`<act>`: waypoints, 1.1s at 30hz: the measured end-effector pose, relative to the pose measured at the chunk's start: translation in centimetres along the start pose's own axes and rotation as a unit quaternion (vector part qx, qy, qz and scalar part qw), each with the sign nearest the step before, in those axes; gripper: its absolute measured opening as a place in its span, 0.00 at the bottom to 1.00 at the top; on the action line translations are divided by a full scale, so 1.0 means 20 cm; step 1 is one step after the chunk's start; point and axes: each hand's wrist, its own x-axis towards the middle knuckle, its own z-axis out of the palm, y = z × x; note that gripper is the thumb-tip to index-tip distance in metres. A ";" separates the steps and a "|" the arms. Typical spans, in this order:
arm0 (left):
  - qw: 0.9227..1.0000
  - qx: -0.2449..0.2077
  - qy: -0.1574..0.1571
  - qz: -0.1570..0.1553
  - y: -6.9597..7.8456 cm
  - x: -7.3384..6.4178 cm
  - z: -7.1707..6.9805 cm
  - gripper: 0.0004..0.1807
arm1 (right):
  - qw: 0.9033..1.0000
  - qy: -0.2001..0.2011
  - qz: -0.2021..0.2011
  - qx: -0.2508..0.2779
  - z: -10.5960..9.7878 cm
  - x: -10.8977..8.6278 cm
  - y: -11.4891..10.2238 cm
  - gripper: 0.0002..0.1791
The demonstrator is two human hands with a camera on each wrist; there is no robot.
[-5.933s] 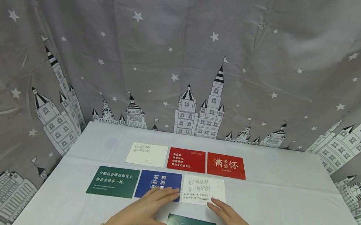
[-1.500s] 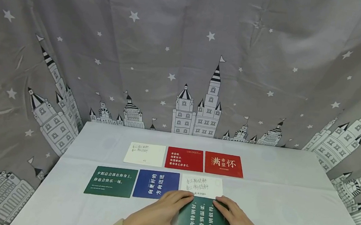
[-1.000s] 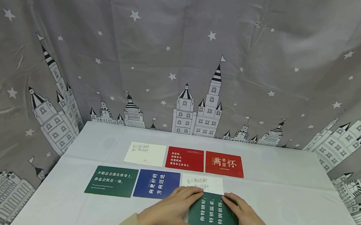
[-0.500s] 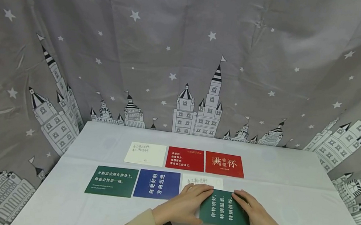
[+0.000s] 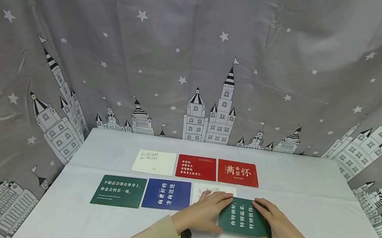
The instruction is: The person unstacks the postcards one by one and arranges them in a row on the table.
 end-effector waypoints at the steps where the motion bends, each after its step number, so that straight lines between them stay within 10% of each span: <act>1: 1.000 0.002 0.000 0.000 0.00 0.01 0.00 0.47 | 1.000 -0.001 0.002 0.000 0.00 0.00 0.01 0.50; 33: 0.999 0.024 -0.023 -0.033 0.08 0.25 0.05 0.45 | 0.999 -0.009 0.038 0.000 -0.07 -0.01 0.19 0.49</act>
